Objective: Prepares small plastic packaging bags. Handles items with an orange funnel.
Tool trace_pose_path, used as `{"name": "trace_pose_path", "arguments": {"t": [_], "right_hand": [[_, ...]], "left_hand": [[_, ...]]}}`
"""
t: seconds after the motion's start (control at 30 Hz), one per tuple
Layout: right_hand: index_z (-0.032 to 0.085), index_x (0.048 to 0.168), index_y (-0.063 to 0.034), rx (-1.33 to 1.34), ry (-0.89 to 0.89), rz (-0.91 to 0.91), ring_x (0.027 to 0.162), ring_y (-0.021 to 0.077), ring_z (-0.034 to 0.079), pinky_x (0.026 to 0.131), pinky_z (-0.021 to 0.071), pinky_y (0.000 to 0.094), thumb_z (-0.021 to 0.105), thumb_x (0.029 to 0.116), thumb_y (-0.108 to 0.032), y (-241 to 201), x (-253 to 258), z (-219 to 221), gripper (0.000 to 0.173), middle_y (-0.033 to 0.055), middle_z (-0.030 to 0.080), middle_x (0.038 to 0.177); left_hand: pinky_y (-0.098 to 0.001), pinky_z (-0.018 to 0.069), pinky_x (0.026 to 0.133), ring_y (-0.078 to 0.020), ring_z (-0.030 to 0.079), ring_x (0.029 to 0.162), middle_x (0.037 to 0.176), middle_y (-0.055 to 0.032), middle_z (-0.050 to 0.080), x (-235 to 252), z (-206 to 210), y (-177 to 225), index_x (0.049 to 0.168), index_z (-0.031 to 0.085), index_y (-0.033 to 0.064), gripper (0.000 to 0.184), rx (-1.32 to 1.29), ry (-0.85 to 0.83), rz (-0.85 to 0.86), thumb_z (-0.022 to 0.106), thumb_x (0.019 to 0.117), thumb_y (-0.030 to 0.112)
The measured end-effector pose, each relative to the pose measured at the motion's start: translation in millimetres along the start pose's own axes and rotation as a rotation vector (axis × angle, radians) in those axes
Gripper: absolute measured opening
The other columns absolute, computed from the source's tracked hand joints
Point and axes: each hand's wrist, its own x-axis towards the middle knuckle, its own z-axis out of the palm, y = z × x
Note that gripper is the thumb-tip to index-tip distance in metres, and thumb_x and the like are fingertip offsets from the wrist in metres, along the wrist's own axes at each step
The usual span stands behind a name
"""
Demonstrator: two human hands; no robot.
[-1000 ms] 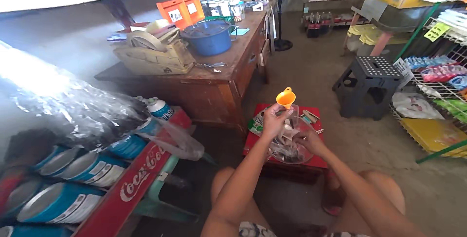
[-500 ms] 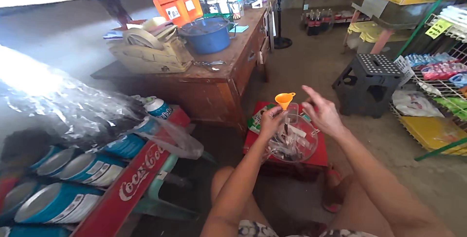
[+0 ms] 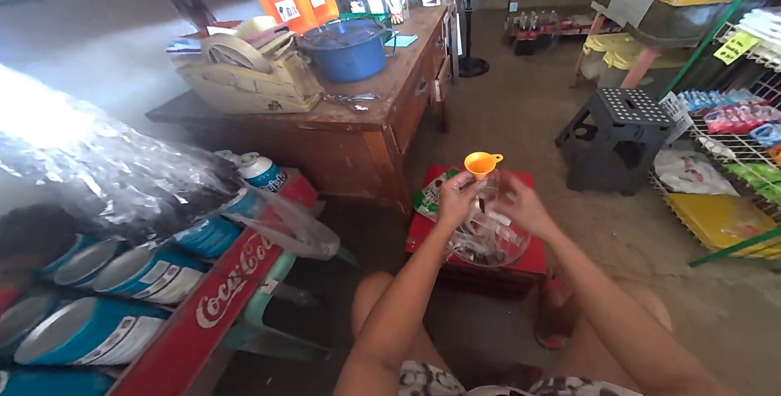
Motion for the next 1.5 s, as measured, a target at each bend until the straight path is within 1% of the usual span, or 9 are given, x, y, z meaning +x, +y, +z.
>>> {"name": "trace_pose_path", "arguments": {"t": [0.07, 0.13, 0.33, 0.4, 0.57, 0.77, 0.93, 1.2, 1.5], "right_hand": [[0.07, 0.118, 0.0039, -0.008, -0.169, 0.036, 0.097, 0.0227, 0.071, 0.094, 0.0551, 0.0424, 0.064, 0.0994, -0.016, 29, -5, 26, 0.029, 0.0171, 0.073, 0.107], [0.072, 0.115, 0.0029, -0.026, -0.143, 0.029, 0.099, 0.0226, 0.071, 0.096, 0.0554, 0.0425, 0.057, 0.103, -0.015, 38, -6, 28, 0.027, 0.0164, 0.074, 0.107], [0.075, 0.109, 0.0029, -0.098, -0.352, -0.022, 0.106, 0.029, 0.068, 0.1, 0.0506, 0.0503, 0.062, 0.1004, -0.019, 60, 6, 25, 0.027, 0.0187, 0.073, 0.109], [0.074, 0.113, 0.0027, -0.159, -0.463, 0.052, 0.105, 0.0337, 0.069, 0.1, 0.0502, 0.0555, 0.064, 0.1015, -0.023, 78, 8, 32, 0.03, 0.0211, 0.073, 0.11], [0.069, 0.125, -0.0016, -0.532, -0.374, 0.322, 0.123, 0.0433, 0.061, 0.106, 0.0432, 0.0623, 0.047, 0.1084, -0.022, 99, 25, 59, 0.035, 0.0253, 0.068, 0.125], [0.068, 0.122, 0.0045, -0.693, -0.356, 0.381, 0.125, 0.0466, 0.058, 0.102, 0.0464, 0.0632, 0.056, 0.1046, -0.027, 121, 40, 97, 0.038, 0.028, 0.059, 0.136], [0.062, 0.131, 0.0031, -0.683, -0.364, 0.422, 0.122, 0.0476, 0.06, 0.1, 0.046, 0.0652, 0.051, 0.1054, -0.019, 102, 41, 88, 0.035, 0.0282, 0.063, 0.131], [0.07, 0.119, 0.0043, -0.437, -0.257, 0.225, 0.114, 0.0419, 0.066, 0.102, 0.0484, 0.0581, 0.059, 0.1016, -0.012, 116, 25, 87, 0.026, 0.0255, 0.069, 0.119], [0.072, 0.111, 0.0039, -0.152, -0.207, 0.432, 0.095, 0.0316, 0.069, 0.092, 0.0534, 0.0512, 0.067, 0.0984, -0.014, 131, 35, 77, 0.023, 0.0216, 0.072, 0.104]], "left_hand": [[-0.0303, 0.0576, 0.089, -0.01, 0.07, 0.091, 0.098, -0.0098, 0.075, 0, 2, 6, 0.106, 0.071, -0.0044, 0.013, -0.005, -0.004, 0.0, 0.069, 0.094, 0.001], [-0.0299, 0.0571, 0.088, -0.0093, 0.07, 0.092, 0.099, -0.0087, 0.075, -1, -3, 15, 0.106, 0.071, -0.003, 0.013, -0.003, 0.007, 0.018, 0.069, 0.0942, 0.001], [-0.0296, 0.0578, 0.091, -0.0099, 0.071, 0.096, 0.101, -0.011, 0.074, -7, -16, -7, 0.106, 0.07, -0.0063, 0.014, 0.013, -0.068, 0.054, 0.069, 0.0931, 0.0], [-0.0298, 0.057, 0.09, -0.0102, 0.07, 0.094, 0.1, -0.0118, 0.074, -12, -21, -22, 0.106, 0.07, -0.0074, 0.015, 0.024, -0.044, -0.047, 0.068, 0.0938, 0.0], [-0.0269, 0.0557, 0.088, -0.0076, 0.068, 0.091, 0.097, -0.0101, 0.073, -20, -37, -50, 0.105, 0.069, -0.007, 0.014, 0.04, 0.083, -0.144, 0.067, 0.0952, 0.002], [-0.0242, 0.0566, 0.086, -0.0046, 0.069, 0.09, 0.098, -0.0075, 0.074, -18, -61, -50, 0.107, 0.069, -0.0059, 0.015, 0.029, 0.064, -0.185, 0.068, 0.0939, 0.002], [-0.0257, 0.0571, 0.082, -0.0056, 0.068, 0.085, 0.094, -0.0067, 0.073, -13, -75, -52, 0.106, 0.069, -0.0048, 0.015, 0.047, 0.085, -0.212, 0.07, 0.0933, 0.002], [-0.029, 0.057, 0.084, -0.0085, 0.069, 0.088, 0.097, -0.0077, 0.074, -15, -77, -55, 0.107, 0.07, -0.0025, 0.015, 0.071, 0.059, -0.219, 0.071, 0.0933, 0.005], [-0.033, 0.0561, 0.089, -0.0132, 0.069, 0.094, 0.101, -0.0124, 0.073, -14, -65, -70, 0.11, 0.069, -0.0051, 0.019, 0.099, -0.011, -0.273, 0.07, 0.0949, 0.006]]}}
